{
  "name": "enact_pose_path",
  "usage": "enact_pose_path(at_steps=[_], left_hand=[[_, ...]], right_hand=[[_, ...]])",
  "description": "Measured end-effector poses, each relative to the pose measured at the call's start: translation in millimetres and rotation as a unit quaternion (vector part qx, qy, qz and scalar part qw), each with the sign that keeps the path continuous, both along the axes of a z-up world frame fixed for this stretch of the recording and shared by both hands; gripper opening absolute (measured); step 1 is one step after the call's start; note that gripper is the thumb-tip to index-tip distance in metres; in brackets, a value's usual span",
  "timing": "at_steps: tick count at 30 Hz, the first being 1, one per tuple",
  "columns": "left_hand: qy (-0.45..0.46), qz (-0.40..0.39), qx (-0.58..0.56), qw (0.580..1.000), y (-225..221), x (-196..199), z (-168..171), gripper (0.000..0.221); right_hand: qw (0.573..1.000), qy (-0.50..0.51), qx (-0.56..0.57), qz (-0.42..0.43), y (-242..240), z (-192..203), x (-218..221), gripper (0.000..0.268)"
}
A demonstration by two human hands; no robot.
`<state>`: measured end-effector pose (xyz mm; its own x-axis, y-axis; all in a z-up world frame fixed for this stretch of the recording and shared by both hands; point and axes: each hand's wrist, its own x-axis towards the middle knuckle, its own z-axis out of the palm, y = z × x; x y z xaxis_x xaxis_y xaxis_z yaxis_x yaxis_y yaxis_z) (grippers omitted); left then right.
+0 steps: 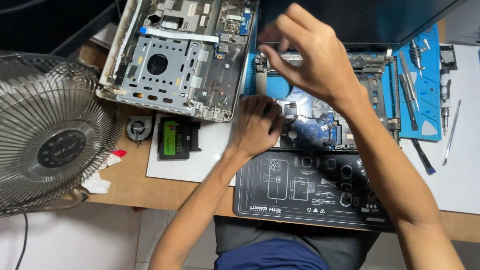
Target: Reconnecting internal motherboard ribbon cables and reassembling the laptop chassis.
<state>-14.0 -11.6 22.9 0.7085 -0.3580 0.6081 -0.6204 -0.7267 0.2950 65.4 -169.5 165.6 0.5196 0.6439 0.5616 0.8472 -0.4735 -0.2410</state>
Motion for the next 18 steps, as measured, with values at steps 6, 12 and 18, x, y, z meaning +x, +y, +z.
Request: enact_pose_path(at_steps=[6,12,18], left_hand=[[0.004,-0.045,-0.011,0.999,-1.1,-1.1,-2.6,0.027],[0.03,-0.047,-0.014,0.998,-2.3,-1.4,-4.6,0.028],[0.021,-0.096,-0.004,0.995,-1.0,-0.3,-25.7,0.017]], right_hand=[[0.991,0.044,0.023,-0.121,-115.2,-105.2,-31.9,0.004],[0.965,0.026,0.043,-0.256,-186.9,-135.1,-42.0,0.005],[0.967,-0.006,0.032,-0.254,-194.5,-154.8,-51.3,0.004]])
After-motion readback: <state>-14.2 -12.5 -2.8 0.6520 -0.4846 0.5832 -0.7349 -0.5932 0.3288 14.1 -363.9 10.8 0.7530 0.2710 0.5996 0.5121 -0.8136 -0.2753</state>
